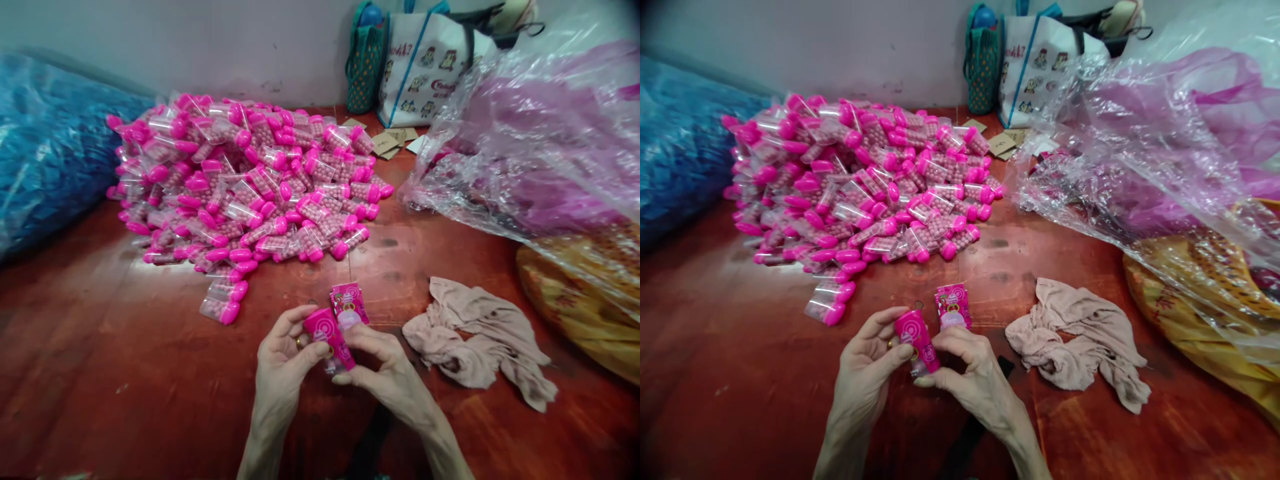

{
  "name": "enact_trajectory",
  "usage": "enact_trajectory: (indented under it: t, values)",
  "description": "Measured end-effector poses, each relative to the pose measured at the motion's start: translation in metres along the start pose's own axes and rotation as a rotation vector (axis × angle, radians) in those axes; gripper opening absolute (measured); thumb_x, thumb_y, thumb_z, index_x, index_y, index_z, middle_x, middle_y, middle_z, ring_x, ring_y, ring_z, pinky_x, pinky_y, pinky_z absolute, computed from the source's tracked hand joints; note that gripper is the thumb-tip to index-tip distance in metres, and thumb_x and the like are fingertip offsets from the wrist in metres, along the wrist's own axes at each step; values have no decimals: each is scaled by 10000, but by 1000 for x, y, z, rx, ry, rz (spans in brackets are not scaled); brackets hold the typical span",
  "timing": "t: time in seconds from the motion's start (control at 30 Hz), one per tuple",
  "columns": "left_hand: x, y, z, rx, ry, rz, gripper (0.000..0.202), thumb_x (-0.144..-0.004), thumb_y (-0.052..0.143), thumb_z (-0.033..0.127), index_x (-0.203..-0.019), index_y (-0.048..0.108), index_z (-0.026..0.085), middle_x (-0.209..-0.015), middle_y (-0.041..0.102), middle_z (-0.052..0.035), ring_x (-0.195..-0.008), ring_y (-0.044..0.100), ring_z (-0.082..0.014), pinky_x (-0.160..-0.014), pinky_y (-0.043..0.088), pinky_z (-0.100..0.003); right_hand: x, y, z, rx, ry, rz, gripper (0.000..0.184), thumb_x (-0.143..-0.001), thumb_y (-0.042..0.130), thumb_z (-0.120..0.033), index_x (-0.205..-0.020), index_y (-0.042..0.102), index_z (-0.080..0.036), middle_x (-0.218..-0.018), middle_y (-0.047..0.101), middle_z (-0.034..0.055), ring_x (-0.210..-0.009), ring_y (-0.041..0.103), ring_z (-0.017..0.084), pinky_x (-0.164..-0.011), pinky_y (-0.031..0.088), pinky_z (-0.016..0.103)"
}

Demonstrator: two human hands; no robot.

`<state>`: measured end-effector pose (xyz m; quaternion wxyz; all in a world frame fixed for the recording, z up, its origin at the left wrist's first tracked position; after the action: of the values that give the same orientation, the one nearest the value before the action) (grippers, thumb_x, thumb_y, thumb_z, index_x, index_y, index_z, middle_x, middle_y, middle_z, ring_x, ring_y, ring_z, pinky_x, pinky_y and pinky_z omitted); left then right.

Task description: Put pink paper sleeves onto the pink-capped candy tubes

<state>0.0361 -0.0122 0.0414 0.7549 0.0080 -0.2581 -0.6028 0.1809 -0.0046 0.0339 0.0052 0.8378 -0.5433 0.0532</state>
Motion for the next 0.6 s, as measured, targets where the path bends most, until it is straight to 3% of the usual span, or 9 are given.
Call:
enact_trajectory:
  t: [0.17, 0.3, 0.47, 0.6]
  values:
    - [-3, -3, -1, 6, 24, 24, 283, -644, 675, 138, -917, 600, 159, -812, 673, -41, -666, 592, -113, -596, 467, -197, 2, 3, 5, 35, 41, 15, 162, -683, 701, -251, -834, 683, -195, -820, 654, 10, -786, 576, 171, -745, 440, 270]
    - [-2, -7, -2, -22, 32, 115, 270, -618, 696, 132, -864, 591, 168, -734, 662, -3, -623, 581, -101, -582, 461, -193, 7, 8, 6, 127, 118, 95, 492, -510, 799, -306, -979, 663, -249, -961, 661, 11, -922, 556, 236, -817, 426, 325]
    - [3, -12, 2, -86, 99, 141, 285, -592, 710, 114, -846, 593, 167, -756, 667, -7, -646, 595, -110, -597, 471, -196, 7, 26, 3, -2, 113, 143, 215, -762, 610, -335, -939, 676, -231, -862, 684, 0, -783, 604, 175, -699, 458, 255]
    - [13, -35, 12, -51, 101, 197, 313, -565, 725, 101, -845, 601, 168, -749, 672, -5, -633, 599, -110, -585, 479, -193, 12, 41, 3, 110, 95, 104, 278, -729, 647, -338, -990, 659, -243, -950, 670, 10, -899, 582, 203, -795, 435, 282]
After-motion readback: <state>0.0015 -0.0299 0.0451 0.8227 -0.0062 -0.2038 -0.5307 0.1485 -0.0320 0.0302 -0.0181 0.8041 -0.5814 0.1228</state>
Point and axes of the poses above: each hand's wrist, its own x-axis away from the middle knuckle, its own y-axis out of the palm, z = x × y, the point moved 1 cm from there along -x, towards the middle knuckle
